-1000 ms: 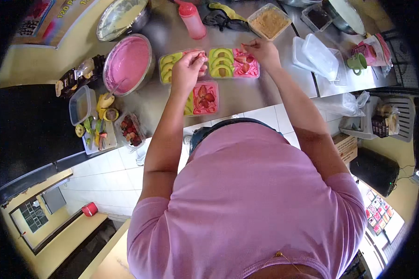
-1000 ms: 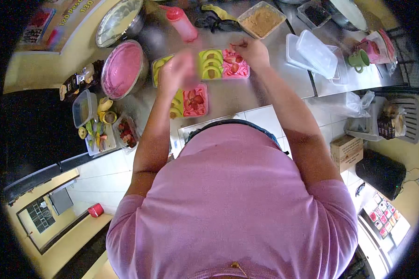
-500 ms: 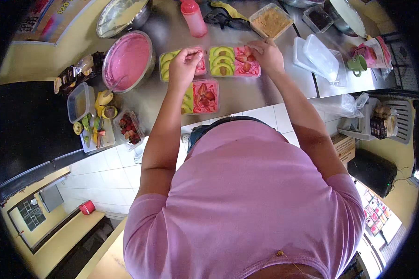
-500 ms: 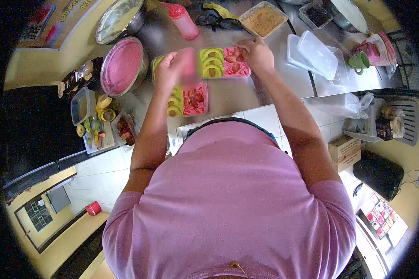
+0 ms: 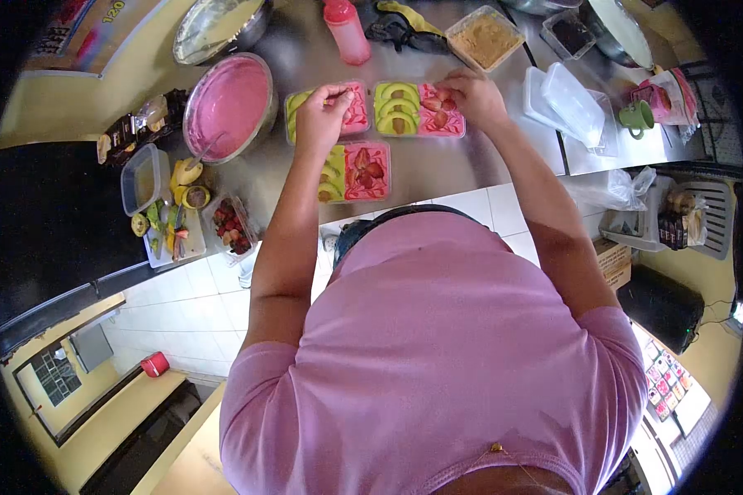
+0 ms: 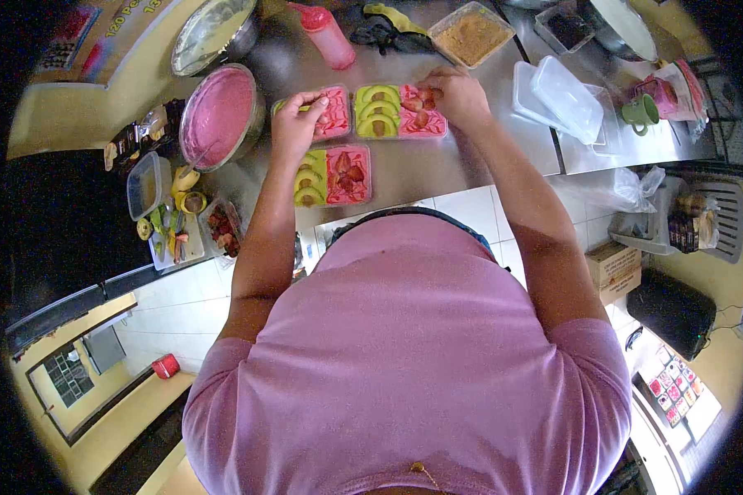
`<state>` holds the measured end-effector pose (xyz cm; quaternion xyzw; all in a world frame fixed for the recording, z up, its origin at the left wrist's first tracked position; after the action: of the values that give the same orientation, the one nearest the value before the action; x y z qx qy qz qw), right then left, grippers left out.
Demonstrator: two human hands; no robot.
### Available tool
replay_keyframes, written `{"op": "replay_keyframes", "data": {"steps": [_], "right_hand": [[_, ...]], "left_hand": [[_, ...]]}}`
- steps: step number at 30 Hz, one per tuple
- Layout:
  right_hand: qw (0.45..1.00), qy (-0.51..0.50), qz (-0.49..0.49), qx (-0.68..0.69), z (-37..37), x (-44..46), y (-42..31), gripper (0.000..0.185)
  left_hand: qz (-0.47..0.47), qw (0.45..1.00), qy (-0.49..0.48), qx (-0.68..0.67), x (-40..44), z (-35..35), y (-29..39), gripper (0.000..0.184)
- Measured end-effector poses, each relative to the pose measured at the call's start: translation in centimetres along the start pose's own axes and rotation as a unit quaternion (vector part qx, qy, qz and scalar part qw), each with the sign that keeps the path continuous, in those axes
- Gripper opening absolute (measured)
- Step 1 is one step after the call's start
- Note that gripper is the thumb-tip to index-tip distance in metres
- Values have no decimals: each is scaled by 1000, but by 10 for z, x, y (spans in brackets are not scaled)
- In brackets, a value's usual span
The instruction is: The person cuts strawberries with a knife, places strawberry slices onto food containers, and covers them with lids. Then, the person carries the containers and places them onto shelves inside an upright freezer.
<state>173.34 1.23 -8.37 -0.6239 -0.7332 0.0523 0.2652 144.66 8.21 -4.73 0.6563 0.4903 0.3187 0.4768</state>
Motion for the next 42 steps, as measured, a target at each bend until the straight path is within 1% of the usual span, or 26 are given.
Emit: {"op": "replay_keyframes", "data": {"steps": [2, 3, 5, 7, 9, 13, 15, 17, 18, 20, 21, 22, 24, 25, 28, 30, 32, 33, 35, 36, 37, 38, 39, 40, 41, 42], "right_hand": [[1000, 1, 3, 1, -1, 0, 0, 27], [1000, 3, 5, 2, -2, 1, 0, 27], [999, 18, 28, 28, -6, 3, 3, 26], [997, 33, 51, 54, -8, 2, 7, 24], [999, 10, 39, 19, -7, 0, 8, 21], [999, 2, 25, 36, -9, -3, 2, 19], [997, 12, 53, 52, -11, -4, 1, 19], [997, 21, 60, 42, -13, -6, -1, 19], [997, 29, 68, 30, -14, -7, 0, 20], [997, 23, 62, 29, -7, -9, 6, 20], [998, 16, 59, 24, -6, -8, 5, 20], [996, 20, 71, 40, -6, -10, 5, 19], [995, 29, 81, 46, -8, -12, 3, 19], [994, 37, 94, 45, -11, -12, 2, 19], [992, 48, 103, 46, -16, -13, 2, 19], [993, 65, 89, 50, -19, -14, 1, 20], [992, 81, 75, 53, -20, -15, -3, 21], [992, 85, 77, 50, -23, -14, -10, 21], [992, 87, 75, 47, -29, -15, -23, 21], [992, 82, 80, 52, -30, -13, -29, 21], [992, 78, 83, 58, -31, -10, -37, 21], [992, 86, 68, 61, -34, -7, -45, 20], [992, 93, 48, 67, -36, -4, -52, 20], [994, 83, 47, 58, -35, 0, -58, 19], [991, 78, 61, 85, -34, 4, -70, 18], [988, 69, 76, 111, -30, 10, -78, 17]], "left_hand": [[-42, 999, -1, 4, -1, 0, 6, 21], [-43, 999, -1, 4, 1, 0, 0, 21], [74, 994, 38, 72, 8, -4, -9, 20], [68, 995, 44, 58, 10, -8, -13, 22], [64, 996, 49, 44, 9, -10, -13, 23], [68, 995, 53, 56, 8, -11, -11, 23], [64, 995, 55, 51, 10, -11, -14, 23], [37, 999, 30, -20, 14, -12, -16, 21], [36, 999, 32, -18, 19, -14, -21, 21], [78, 994, 16, 76, 33, -18, -34, 18], [81, 992, -3, 92, 36, -20, -35, 17], [80, 992, 0, 96, 40, -22, -36, 17], [49, 992, -50, 102, 47, -20, -39, 17], [62, 989, -64, 121, 49, -19, -39, 15], [53, 979, -88, 174, 44, -13, -28, 14], [44, 982, -100, 152, 48, -11, -34, 15], [56, 968, -75, 235, 45, -8, -25, 18], [56, 968, -74, 235, 45, -6, -26, 18], [98, 956, -4, 278, 45, -9, -25, 20], [97, 956, 2, 278, 46, -9, -27, 20], [123, 954, 31, 273, 46, -12, -28, 20], [147, 950, 62, 270, 45, -16, -30, 21], [136, 947, 69, 283, 40, -19, -28, 22], [152, 947, 75, 274, 38, -24, -32, 23], [154, 951, 93, 253, 27, -32, -23, 22], [189, 945, 114, 240, 16, -43, -19, 21]]}}
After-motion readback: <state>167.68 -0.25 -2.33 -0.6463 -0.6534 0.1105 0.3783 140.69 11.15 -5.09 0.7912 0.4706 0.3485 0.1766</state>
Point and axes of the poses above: each hand's wrist, its own x-axis towards the middle knuckle, its own z-axis out of the palm, y = z × x, the point moved 3 cm from there along x, towards the middle knuckle, and after that the axes turned 2 degrees about -y, right-handed, at the moved point
